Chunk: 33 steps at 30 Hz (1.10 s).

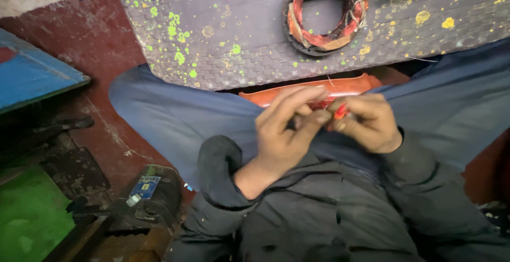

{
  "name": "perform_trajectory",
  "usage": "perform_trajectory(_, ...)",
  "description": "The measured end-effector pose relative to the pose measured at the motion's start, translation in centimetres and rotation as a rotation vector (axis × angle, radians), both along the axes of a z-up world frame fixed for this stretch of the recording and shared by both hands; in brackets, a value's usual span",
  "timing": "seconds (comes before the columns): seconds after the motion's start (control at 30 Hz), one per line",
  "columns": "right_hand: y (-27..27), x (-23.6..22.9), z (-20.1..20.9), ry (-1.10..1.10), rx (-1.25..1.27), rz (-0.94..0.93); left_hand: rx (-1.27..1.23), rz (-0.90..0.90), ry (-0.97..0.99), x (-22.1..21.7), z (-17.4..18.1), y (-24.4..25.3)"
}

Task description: The person sits cross-legged and works on a circular copper-wound electrical coil. They strip red wire ends with a small orange tool, twist the strands, and connect them to the coil terminals, then tuck and adjust the wires around the coil.

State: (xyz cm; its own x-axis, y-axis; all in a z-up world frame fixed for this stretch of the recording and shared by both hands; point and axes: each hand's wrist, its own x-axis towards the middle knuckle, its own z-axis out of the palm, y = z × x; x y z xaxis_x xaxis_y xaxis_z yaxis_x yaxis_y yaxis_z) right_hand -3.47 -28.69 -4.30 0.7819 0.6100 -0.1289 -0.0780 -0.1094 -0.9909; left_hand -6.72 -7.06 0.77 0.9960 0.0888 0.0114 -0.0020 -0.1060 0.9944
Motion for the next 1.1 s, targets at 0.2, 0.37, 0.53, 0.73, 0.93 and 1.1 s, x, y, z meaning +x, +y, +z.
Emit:
perform_trajectory(0.2,1.3,-0.1,0.6,-0.009,-0.062,0.088,-0.208,-0.046,0.136,-1.0,-1.1,-0.3)
perform_trajectory(0.37,1.7,-0.5,1.7,0.235,-0.093,-0.226,-0.446,0.220,0.355,-0.7,-4.2,0.1)
perform_trajectory(0.53,1.7,2.4,4.1,0.049,0.063,-0.505,-0.785,0.335,0.224,0.8,-6.8,1.0)
perform_trajectory(0.73,3.8,8.5,4.3,-0.226,-0.290,-0.413,-0.896,0.318,0.259,2.2,-8.2,1.8)
perform_trajectory(0.93,7.1,11.5,1.4,-0.864,-0.574,-0.408,-0.571,0.265,0.203,3.5,-9.8,1.2)
perform_trajectory(1.1,6.6,14.8,-1.3,-1.039,-0.706,-0.241,-0.517,0.227,0.207,4.0,-11.2,0.8)
